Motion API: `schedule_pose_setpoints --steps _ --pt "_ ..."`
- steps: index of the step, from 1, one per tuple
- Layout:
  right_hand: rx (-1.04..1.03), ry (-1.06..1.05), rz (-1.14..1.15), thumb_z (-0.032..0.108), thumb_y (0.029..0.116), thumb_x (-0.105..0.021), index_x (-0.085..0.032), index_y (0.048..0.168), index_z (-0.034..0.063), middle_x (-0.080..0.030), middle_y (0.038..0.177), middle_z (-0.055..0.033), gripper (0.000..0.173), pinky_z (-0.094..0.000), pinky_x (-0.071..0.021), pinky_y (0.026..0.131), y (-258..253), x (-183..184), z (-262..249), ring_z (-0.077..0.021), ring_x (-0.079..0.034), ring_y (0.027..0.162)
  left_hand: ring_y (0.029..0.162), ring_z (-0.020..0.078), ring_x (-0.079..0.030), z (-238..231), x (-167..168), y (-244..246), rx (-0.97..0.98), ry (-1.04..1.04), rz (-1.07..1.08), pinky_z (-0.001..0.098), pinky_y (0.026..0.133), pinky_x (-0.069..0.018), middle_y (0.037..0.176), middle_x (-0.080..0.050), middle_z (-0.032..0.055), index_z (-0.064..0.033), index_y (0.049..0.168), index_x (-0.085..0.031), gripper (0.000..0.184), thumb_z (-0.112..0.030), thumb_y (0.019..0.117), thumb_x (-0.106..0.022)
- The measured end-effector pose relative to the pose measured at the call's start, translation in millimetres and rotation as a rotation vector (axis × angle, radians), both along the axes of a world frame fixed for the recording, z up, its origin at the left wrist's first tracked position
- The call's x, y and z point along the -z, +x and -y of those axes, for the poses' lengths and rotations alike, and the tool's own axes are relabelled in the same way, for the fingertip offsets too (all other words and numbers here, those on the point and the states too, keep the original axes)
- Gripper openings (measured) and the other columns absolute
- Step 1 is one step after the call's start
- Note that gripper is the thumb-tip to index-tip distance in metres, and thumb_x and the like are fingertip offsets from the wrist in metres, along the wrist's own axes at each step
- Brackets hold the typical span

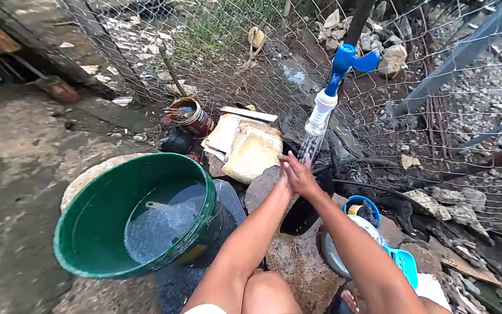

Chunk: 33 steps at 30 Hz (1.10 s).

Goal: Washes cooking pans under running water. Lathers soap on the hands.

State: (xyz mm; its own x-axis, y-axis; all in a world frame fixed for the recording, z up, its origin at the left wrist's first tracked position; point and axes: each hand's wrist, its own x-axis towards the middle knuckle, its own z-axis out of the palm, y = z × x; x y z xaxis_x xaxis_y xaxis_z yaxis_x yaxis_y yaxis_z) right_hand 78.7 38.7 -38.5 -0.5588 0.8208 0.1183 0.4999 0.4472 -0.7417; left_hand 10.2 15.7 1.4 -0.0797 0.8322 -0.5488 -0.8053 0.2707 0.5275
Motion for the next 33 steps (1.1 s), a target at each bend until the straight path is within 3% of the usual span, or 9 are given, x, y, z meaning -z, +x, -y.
schedule_pose_setpoints --steps 2,4,6,10,12,16,21,28,33 --pt "0.063 -0.168 -0.072 0.024 0.112 -0.038 -0.061 0.139 0.0058 -0.066 0.135 -0.0124 0.04 -0.0521 -0.0432 0.114 -1 -18 -22 -0.0242 -0.061 0.129 0.088 0.0205 -0.065 -18 37 0 0.074 0.027 0.129 0.0427 0.075 -0.0553 0.099 -0.067 0.008 -0.0161 0.12 -0.059 0.07 -0.07 0.1026 -0.018" --pt "0.24 -0.384 -0.313 0.021 0.1113 -0.043 -0.056 0.138 0.0039 -0.069 0.125 -0.014 0.035 -0.0411 -0.0569 0.086 -1 -37 -32 -0.0208 -0.069 0.102 0.092 0.0231 -0.067 -27 55 -6 0.148 0.063 0.203 0.0477 0.079 -0.0555 0.1 -0.068 0.008 -0.0187 0.118 -0.059 0.064 -0.074 0.0981 -0.032" --pt "0.383 -0.597 -0.489 0.02 0.1106 -0.044 -0.053 0.141 0.0128 -0.066 0.115 -0.0069 0.032 -0.0326 -0.0542 0.065 3 -54 -37 -0.014 -0.063 0.079 0.08 0.0218 -0.065 -30 59 -10 0.178 0.095 0.157 0.0428 0.071 -0.0559 0.092 -0.065 0.0076 -0.0165 0.11 -0.054 0.036 -0.049 0.1019 -0.04" --pt "0.251 -0.82 -0.51 0.002 0.1014 -0.047 -0.057 0.134 0.0158 -0.064 0.111 -0.0034 0.037 -0.024 -0.0504 0.056 4 -72 -34 -0.0076 -0.057 0.066 0.078 0.0176 -0.063 -37 69 -17 0.302 0.125 -0.242 0.0362 0.072 -0.055 0.089 -0.063 0.0068 -0.0066 0.112 -0.058 0.013 -0.002 0.0998 -0.057" --pt "0.141 -0.825 -0.476 -0.001 0.1022 -0.046 -0.06 0.132 0.0145 -0.068 0.107 -0.0018 0.036 -0.0174 -0.0444 0.048 2 -71 -28 -0.0018 -0.051 0.056 0.087 0.017 -0.06 -34 67 -23 0.312 0.15 -0.28 0.0376 0.078 -0.0534 0.098 -0.061 0.0063 -0.0081 0.12 -0.054 0.019 -0.001 0.1017 -0.056" --pt "0.125 -0.894 -0.487 0.023 0.1114 -0.042 -0.058 0.122 0.009 -0.057 0.07 0.0024 0.024 -0.0143 -0.0328 0.037 -1 -67 -24 0.0003 -0.038 0.041 0.05 0.0077 -0.049 -35 53 -26 0.205 0.07 -0.15 0.0229 0.049 -0.0466 0.063 -0.052 -0.0013 -0.0123 0.09 -0.05 0.018 -0.001 0.1037 -0.047" --pt "0.282 -0.987 -0.485 0.048 0.1102 -0.036 -0.047 0.08 0.0152 -0.042 0.056 0.0044 0.045 -0.0194 -0.033 0.038 12 -70 -24 -0.0049 -0.034 0.04 0.057 0.0092 -0.052 -37 54 -20 0.345 0.095 -0.281 0.0241 0.055 -0.0479 0.073 -0.056 0.001 -0.0089 0.105 -0.053 0.013 0.003 0.1008 -0.051" --pt "0.18 -0.82 -0.225 0.003 0.1028 -0.038 -0.048 0.127 0.0079 -0.066 0.103 -0.006 0.027 -0.0301 -0.0528 0.067 128 -84 -7 -0.0131 -0.063 0.079 0.082 0.0211 -0.062 4 26 1 0.621 0.085 -0.906 0.0405 0.07 -0.0534 0.105 -0.068 0.0136 -0.008 0.128 -0.061 0.048 -0.011 0.0847 -0.081" --pt "0.333 -0.74 0.185 0.008 0.1006 -0.059 -0.064 0.114 -0.0019 -0.068 0.093 -0.0135 0.017 -0.0425 -0.0551 0.071 278 3 35 -0.0199 -0.064 0.076 0.098 0.0282 -0.068 12 53 -5 0.63 0.366 -1.209 0.0525 0.087 -0.0571 0.109 -0.069 0.0171 -0.0017 0.117 -0.065 0.045 -0.004 0.0771 -0.086"
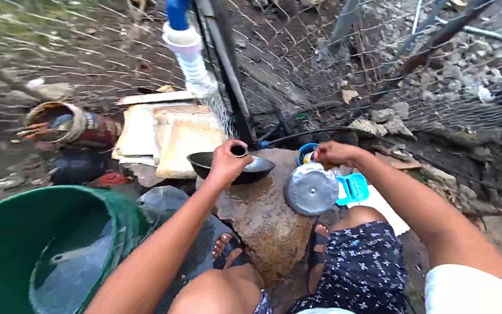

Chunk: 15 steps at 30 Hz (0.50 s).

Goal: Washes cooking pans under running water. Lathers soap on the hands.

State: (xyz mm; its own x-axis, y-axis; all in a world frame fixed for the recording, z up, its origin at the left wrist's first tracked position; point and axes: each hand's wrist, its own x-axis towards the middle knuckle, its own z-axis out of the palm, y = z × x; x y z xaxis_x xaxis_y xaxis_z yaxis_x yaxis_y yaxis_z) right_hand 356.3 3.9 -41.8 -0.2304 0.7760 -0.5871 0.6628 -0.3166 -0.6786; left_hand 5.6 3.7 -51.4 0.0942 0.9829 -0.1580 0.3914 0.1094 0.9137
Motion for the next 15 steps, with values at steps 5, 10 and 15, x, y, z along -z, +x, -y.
schedule_pose_setpoints --steps 5,10,15 --pt "-0.049 -0.185 0.508 0.012 0.0982 -0.065 -0.063 0.128 -0.0054 -0.065 0.121 -0.0301 0.034 -0.063 -0.0497 0.096 89 89 60 -0.0441 -0.065 0.111 0.1 0.0192 -0.071 42 61 -18 0.073 0.262 -0.037 0.0385 0.094 -0.0576 0.107 -0.072 0.0154 0.0059 0.113 -0.064 0.042 -0.016 0.0814 -0.081" --pt "0.069 0.077 0.675 0.003 0.0974 -0.057 -0.055 0.138 -0.0063 -0.049 0.143 -0.0361 0.042 -0.0644 -0.0437 0.109 96 154 110 -0.0532 -0.048 0.135 0.118 0.025 -0.067 109 120 -24 0.141 0.285 0.012 0.0456 0.111 -0.0491 0.114 -0.073 0.0163 0.0046 0.109 -0.069 0.037 -0.018 0.0829 -0.083" --pt "-0.033 0.08 0.594 0.008 0.0926 -0.071 -0.049 0.146 -0.0077 -0.049 0.146 -0.0355 0.06 -0.0599 -0.0386 0.115 96 197 127 -0.0508 -0.047 0.137 0.142 0.0369 -0.049 148 150 -49 0.529 0.363 -0.352 0.0711 0.118 -0.0233 0.133 -0.069 0.0083 -0.0061 0.104 -0.074 0.022 -0.022 0.0881 -0.078"
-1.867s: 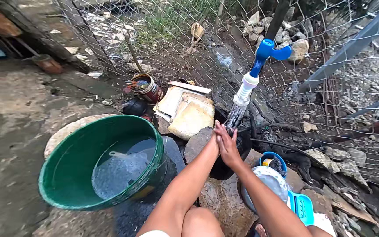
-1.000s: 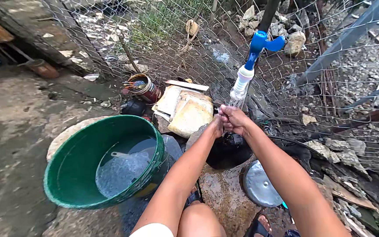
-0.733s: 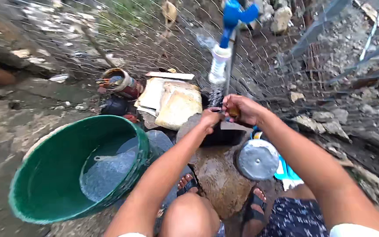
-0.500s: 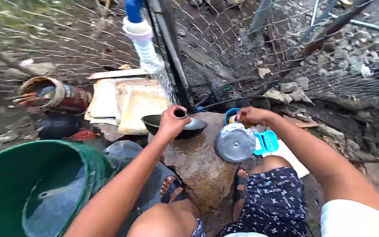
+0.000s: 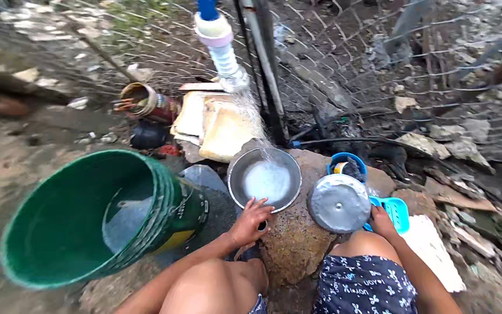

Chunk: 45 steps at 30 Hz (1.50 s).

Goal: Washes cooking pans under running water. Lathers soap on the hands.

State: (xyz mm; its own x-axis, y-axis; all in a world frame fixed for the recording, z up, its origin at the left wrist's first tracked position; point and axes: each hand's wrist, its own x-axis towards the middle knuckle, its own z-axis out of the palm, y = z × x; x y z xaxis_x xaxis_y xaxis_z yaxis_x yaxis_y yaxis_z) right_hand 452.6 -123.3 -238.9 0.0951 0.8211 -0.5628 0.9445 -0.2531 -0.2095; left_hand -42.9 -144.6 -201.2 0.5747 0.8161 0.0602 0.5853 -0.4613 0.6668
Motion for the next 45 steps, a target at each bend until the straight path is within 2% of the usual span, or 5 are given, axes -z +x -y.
schedule_pose_setpoints --steps 19,28,37,40,45 --pt "0.24 0.127 0.076 0.005 0.0959 -0.065 -0.068 0.11 -0.0108 -0.064 0.121 -0.0355 0.021 -0.0648 -0.0481 0.101 -9 29 -8 -0.0507 -0.061 0.12 0.15 0.0396 -0.035 24 26 -57 -0.099 -0.008 -0.41 0.0691 0.118 -0.0244 0.159 -0.043 0.0179 -0.0152 0.129 -0.068 0.036 -0.034 0.0983 -0.066" --pt "0.31 0.032 -0.45 0.007 0.0999 -0.062 -0.06 0.128 -0.008 -0.065 0.118 -0.0271 0.032 -0.0532 -0.0542 0.092 -58 -94 -73 -0.0339 -0.066 0.103 0.147 0.0295 -0.04 45 55 -52 -1.021 -0.506 0.307 0.0433 0.118 -0.0386 0.162 -0.035 0.0222 0.0014 0.16 -0.016 0.099 -0.024 0.0886 -0.079" --pt "-0.772 -0.054 -0.215 0.001 0.0972 -0.054 -0.069 0.122 -0.003 -0.06 0.133 -0.0287 0.029 -0.0555 -0.0442 0.111 -280 -16 -160 -0.0435 -0.055 0.13 0.141 0.0311 -0.049 14 38 -16 -1.061 -0.054 0.698 0.0401 0.119 -0.0399 0.141 -0.057 0.0281 0.0158 0.134 -0.05 0.062 -0.003 0.081 -0.076" --pt "-0.609 -0.254 0.027 0.011 0.0962 -0.06 -0.062 0.129 -0.0108 -0.045 0.149 -0.0348 0.039 -0.0657 -0.0403 0.11 -325 6 -120 -0.0527 -0.039 0.142 0.118 0.0228 -0.066 -15 24 -8 -1.01 0.121 0.722 0.0392 0.11 -0.0505 0.113 -0.071 0.0183 0.0121 0.113 -0.058 0.041 0.0 0.0785 -0.077" --pt "-0.231 -0.215 -0.525 0.018 0.1048 -0.055 -0.07 0.12 -0.0041 -0.064 0.127 -0.0271 0.031 -0.0474 -0.0456 0.109 -392 -33 -85 -0.0365 -0.06 0.124 0.1 0.0109 -0.069 -43 11 -4 -0.917 0.172 0.798 0.0294 0.099 -0.0547 0.097 -0.072 0.0092 0.0064 0.097 -0.064 0.022 0.002 0.0782 -0.075"
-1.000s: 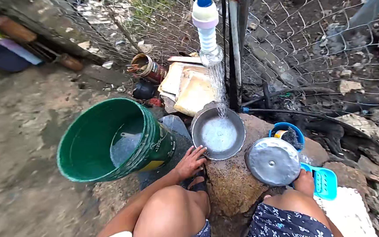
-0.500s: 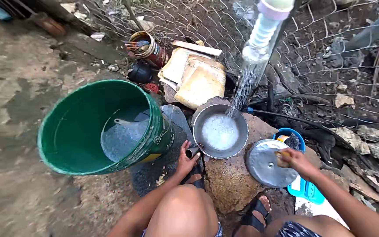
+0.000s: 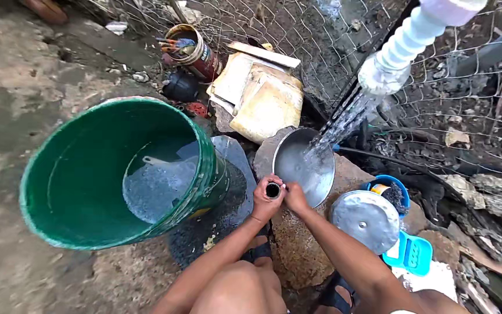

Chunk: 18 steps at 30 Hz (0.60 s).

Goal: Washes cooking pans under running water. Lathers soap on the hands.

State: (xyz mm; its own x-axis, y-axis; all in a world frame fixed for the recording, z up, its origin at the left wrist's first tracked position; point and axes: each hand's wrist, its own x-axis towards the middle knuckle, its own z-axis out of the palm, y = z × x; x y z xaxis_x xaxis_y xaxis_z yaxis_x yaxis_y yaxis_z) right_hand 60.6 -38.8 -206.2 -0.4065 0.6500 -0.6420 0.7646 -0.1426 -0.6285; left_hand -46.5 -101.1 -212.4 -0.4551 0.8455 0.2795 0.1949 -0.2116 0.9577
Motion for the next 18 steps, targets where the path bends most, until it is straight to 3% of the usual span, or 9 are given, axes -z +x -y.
schedule_pose_setpoints --steps 2,4,6,9,11,14,18 --pt "-0.019 -0.024 -0.187 0.014 0.1038 -0.057 -0.072 0.121 -0.0036 -0.064 0.122 -0.0259 0.029 -0.044 -0.0465 0.107 20 8 3 -0.0331 -0.061 0.117 0.09 0.0081 -0.069 -6 -8 -7 -0.043 -0.021 0.041 0.0252 0.088 -0.058 0.092 -0.07 0.0072 0.0076 0.097 -0.061 0.026 0.004 0.0736 -0.072" --pt "-0.178 -0.012 -0.19 0.012 0.1 -0.063 -0.073 0.118 -0.004 -0.066 0.121 -0.0269 0.026 -0.0451 -0.0456 0.109 50 29 -1 -0.035 -0.061 0.119 0.085 0.0067 -0.068 -1 -6 -18 -0.088 -0.049 0.081 0.0249 0.082 -0.059 0.089 -0.07 0.003 0.0045 0.096 -0.06 0.027 0.005 0.0709 -0.07" --pt "-0.368 0.063 -0.051 0.013 0.0977 -0.066 -0.074 0.114 -0.0041 -0.067 0.122 -0.027 0.025 -0.0504 -0.0439 0.112 79 48 -17 -0.0389 -0.06 0.123 0.083 0.0059 -0.068 13 -5 -27 -0.09 -0.08 0.111 0.0253 0.081 -0.0597 0.088 -0.07 -0.0011 0.0005 0.096 -0.06 0.028 0.007 0.07 -0.07" --pt "-0.549 0.21 0.271 0.008 0.1012 -0.055 -0.069 0.123 -0.0028 -0.06 0.136 -0.028 0.028 -0.0575 -0.0437 0.111 100 59 -54 -0.0441 -0.054 0.133 0.082 0.0059 -0.069 25 -11 -37 -0.068 -0.134 0.133 0.0257 0.08 -0.0602 0.086 -0.071 -0.0034 -0.0027 0.094 -0.061 0.029 0.008 0.0695 -0.07" --pt "-0.504 0.27 0.376 0.002 0.102 -0.049 -0.06 0.134 -0.0047 -0.053 0.144 -0.0316 0.035 -0.0604 -0.044 0.11 83 61 -72 -0.0481 -0.049 0.137 0.082 0.0062 -0.069 23 -14 -41 -0.052 -0.172 0.151 0.0259 0.08 -0.0604 0.086 -0.071 -0.0038 -0.0043 0.094 -0.061 0.029 0.008 0.069 -0.069" --pt "-0.231 0.317 0.358 0.003 0.1031 -0.045 -0.051 0.146 -0.0027 -0.051 0.146 -0.0306 0.043 -0.0561 -0.0454 0.111 20 73 -81 -0.0454 -0.051 0.136 0.082 0.0062 -0.069 16 -19 -44 -0.026 -0.201 0.141 0.0255 0.08 -0.0608 0.087 -0.07 -0.0031 -0.0035 0.094 -0.062 0.028 0.007 0.0696 -0.07" --pt "-0.107 0.364 -0.029 0.005 0.1011 -0.051 -0.062 0.131 -0.0068 -0.061 0.134 -0.0278 0.034 -0.0464 -0.0477 0.111 -65 61 -48 -0.0378 -0.06 0.127 0.08 0.0051 -0.07 18 -21 -44 -0.05 -0.209 0.125 0.0236 0.078 -0.0606 0.086 -0.071 -0.003 -0.003 0.094 -0.062 0.028 0.007 0.069 -0.07"
